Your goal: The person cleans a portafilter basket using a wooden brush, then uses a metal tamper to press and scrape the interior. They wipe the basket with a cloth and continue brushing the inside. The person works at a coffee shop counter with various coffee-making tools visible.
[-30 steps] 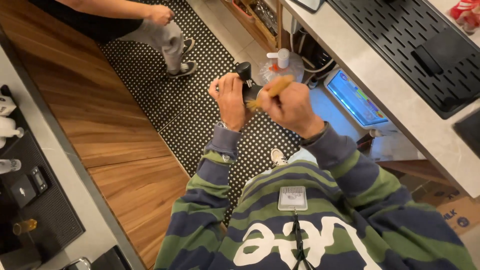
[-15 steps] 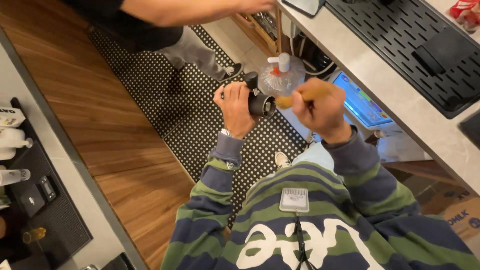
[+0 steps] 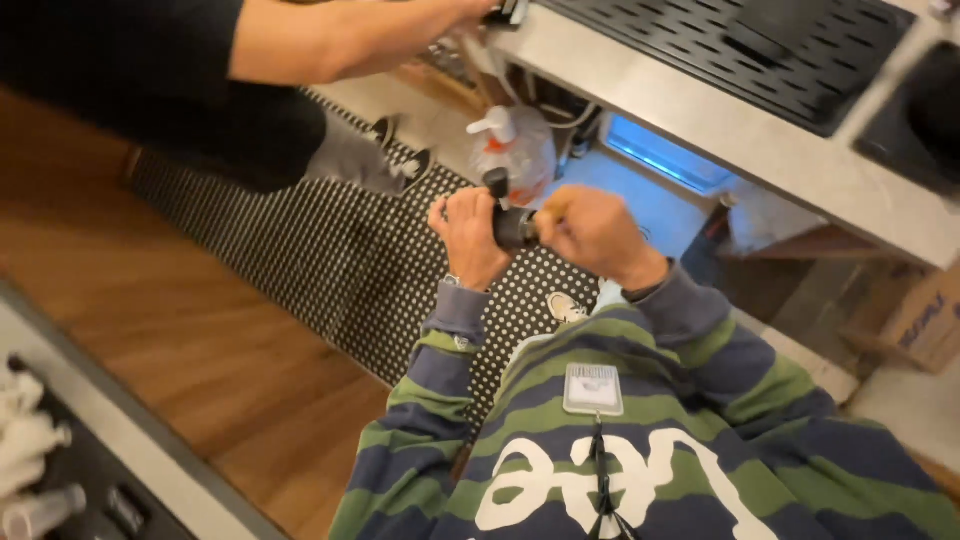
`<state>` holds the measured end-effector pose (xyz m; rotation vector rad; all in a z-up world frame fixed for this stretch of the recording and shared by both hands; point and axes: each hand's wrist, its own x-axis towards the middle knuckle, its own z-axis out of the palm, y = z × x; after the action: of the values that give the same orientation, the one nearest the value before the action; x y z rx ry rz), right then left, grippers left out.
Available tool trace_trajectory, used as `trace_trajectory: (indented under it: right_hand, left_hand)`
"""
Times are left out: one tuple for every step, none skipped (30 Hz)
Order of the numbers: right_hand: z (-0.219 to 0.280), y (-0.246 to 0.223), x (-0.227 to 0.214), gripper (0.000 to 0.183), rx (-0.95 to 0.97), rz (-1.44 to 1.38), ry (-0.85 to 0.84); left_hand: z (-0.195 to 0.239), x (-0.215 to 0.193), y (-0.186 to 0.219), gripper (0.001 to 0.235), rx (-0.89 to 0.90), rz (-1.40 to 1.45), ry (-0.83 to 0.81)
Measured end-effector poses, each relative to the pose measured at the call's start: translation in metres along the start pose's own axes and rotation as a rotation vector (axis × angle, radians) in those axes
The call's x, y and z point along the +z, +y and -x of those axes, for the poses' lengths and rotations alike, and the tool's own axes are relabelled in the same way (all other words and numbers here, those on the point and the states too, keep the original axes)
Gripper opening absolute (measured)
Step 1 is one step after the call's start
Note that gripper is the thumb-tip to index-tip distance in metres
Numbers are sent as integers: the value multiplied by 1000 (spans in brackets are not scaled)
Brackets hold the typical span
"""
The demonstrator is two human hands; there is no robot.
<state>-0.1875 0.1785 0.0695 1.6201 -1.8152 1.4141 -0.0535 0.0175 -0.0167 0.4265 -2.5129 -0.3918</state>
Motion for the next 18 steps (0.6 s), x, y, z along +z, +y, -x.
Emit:
trace_trajectory:
  right_hand:
    - [8, 6, -14, 29, 1, 14, 14]
    - [16, 11, -27, 24, 109, 1, 59]
    - [24, 14, -40, 21, 216, -22, 93]
    - [25, 21, -35, 21, 215, -19, 96]
    - [30, 26, -32, 19, 236, 46, 103]
    - [35, 32, -29, 18, 257, 110, 109]
    - [42, 42, -18, 18, 257, 117, 114]
    - [48, 53, -7, 21, 326, 74, 108]
    - [56, 62, 3, 25, 397, 28, 98]
    - [54, 65, -7, 25, 399, 31, 99]
    - [51, 69, -16, 32, 509, -45, 40]
    - [47, 73, -24, 39, 619, -123, -21]
    - [51, 78, -35, 39, 625, -125, -22]
    - [55, 82, -45, 37, 689, -94, 48]
    - [54, 92, -55, 35, 739, -57, 127]
    - [50, 97, -43, 35, 732, -55, 135]
    - [58, 93, -36, 29, 600, -17, 149]
    - [67, 88, -29, 23, 468, 20, 160]
  left_hand:
    - [-1, 9, 0, 65, 20, 5, 0]
    - [-1, 17, -2, 70, 22, 13, -4]
    - [2, 22, -2, 75, 9, 18, -7]
    - [-5, 24, 1, 75, 14, 20, -6]
    - [-9, 27, 6, 70, 50, 10, 5]
    - [-13, 30, 12, 64, 85, 1, 17]
    - [-17, 33, 17, 64, 93, 5, 19]
    - [-21, 36, 23, 62, 115, -14, 33]
    - [-23, 38, 30, 60, 132, -33, 45]
    - [-22, 41, 32, 60, 134, -29, 44]
    - [-22, 43, 32, 57, 147, -26, 57]
    - [-22, 45, 31, 55, 161, -23, 70]
    - [-21, 46, 35, 55, 159, -23, 64]
    - [-20, 46, 39, 57, 157, -44, 57]
    - [-28, 50, 41, 58, 164, -65, 63]
    - [-36, 59, 32, 58, 172, -66, 70]
    - [-31, 67, 31, 70, 135, -54, 23]
    - [-24, 76, 31, 81, 99, -43, -25]
